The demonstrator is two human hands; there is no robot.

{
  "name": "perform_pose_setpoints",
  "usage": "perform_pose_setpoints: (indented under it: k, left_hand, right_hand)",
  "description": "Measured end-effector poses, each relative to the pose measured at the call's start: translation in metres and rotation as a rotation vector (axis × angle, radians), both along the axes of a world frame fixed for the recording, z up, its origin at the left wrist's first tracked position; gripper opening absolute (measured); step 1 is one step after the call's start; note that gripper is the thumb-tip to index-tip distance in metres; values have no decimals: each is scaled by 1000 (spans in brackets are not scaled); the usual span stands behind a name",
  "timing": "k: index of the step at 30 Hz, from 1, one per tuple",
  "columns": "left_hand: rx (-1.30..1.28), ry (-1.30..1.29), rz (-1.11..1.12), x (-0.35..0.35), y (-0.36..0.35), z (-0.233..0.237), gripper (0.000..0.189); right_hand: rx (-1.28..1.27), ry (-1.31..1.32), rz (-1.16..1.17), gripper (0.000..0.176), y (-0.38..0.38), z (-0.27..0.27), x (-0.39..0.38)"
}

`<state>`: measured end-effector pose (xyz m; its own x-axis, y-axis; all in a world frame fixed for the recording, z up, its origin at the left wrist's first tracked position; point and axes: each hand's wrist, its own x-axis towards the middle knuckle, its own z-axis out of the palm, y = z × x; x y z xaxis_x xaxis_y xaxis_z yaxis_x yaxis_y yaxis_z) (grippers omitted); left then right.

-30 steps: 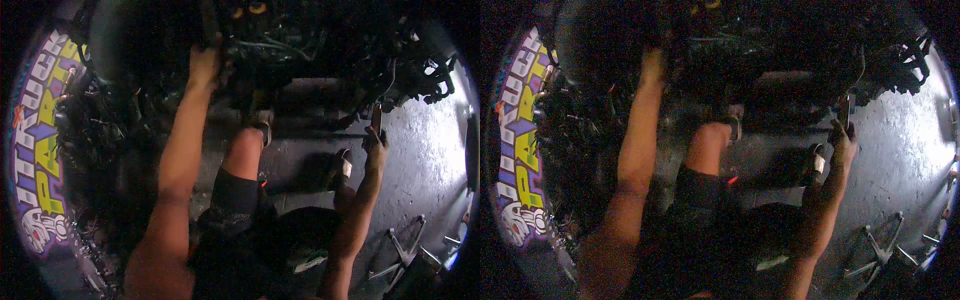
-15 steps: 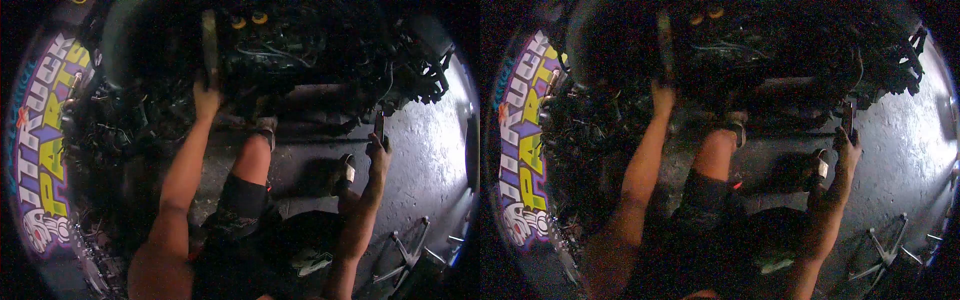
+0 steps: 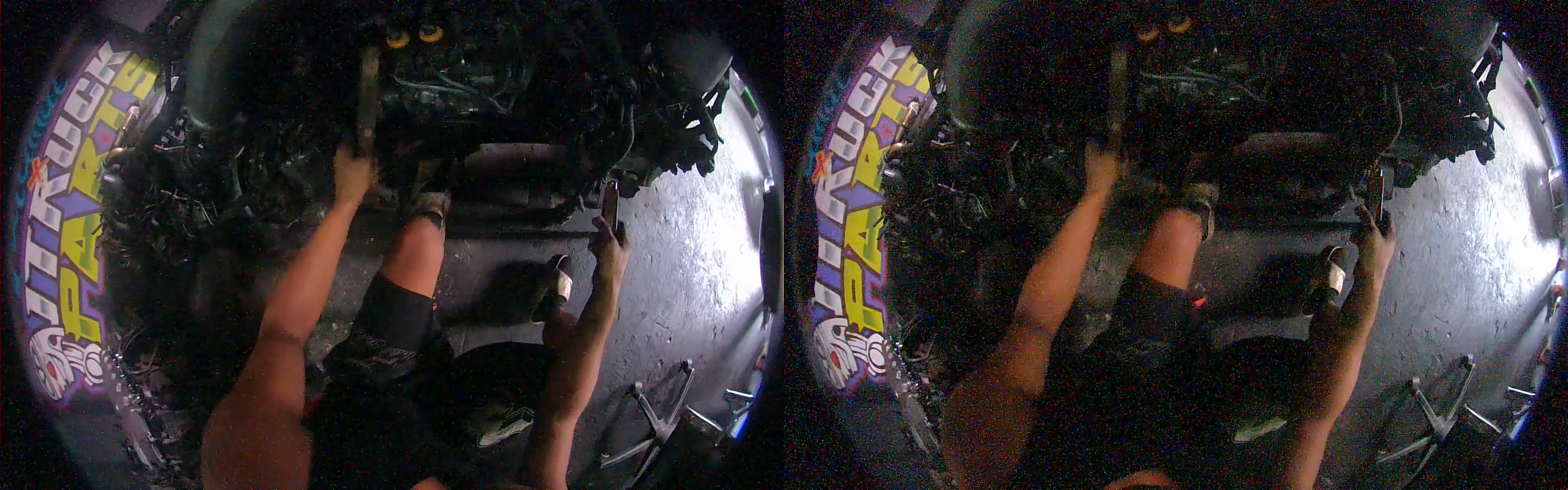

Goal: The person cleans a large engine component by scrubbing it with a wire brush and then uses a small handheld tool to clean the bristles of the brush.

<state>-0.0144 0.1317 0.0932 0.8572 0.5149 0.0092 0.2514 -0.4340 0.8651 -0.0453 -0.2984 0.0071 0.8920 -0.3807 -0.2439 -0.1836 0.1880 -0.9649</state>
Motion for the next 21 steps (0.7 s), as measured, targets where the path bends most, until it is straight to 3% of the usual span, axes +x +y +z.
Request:
perform_pose_setpoints:
  k: [3, 5, 6, 8, 9, 11, 14, 21]
  left_hand:
    - [55, -175, -17, 37, -2, 12, 43]
    - [660, -789, -149, 72, 18, -18, 39]
    - [659, -790, -146, 69, 13, -15, 39]
    - [374, -518, -98, 55, -5, 7, 38]
    - [373, -503, -79, 40, -9, 18, 38]
    - [544, -182, 1, 26, -15, 48, 42]
    - [592, -187, -146, 9, 27, 29, 45]
    - [591, -159, -109, -42, -7, 29, 41]
  right_hand:
    - [45, 14, -31, 19, -4, -10, 5]
    - [22, 22, -37, 19, -1, -5, 5]
    - [-2, 32, -46, 19, -2, -2, 5]
    - [25, 3, -33, 19, -4, -6, 10]
    - [49, -7, -7, 20, -5, -10, 7]
    - [66, -9, -16, 20, -4, -14, 9]
    - [65, -13, -50, 21, 1, -3, 7]
    - [12, -45, 35, 21, -2, -2, -2]
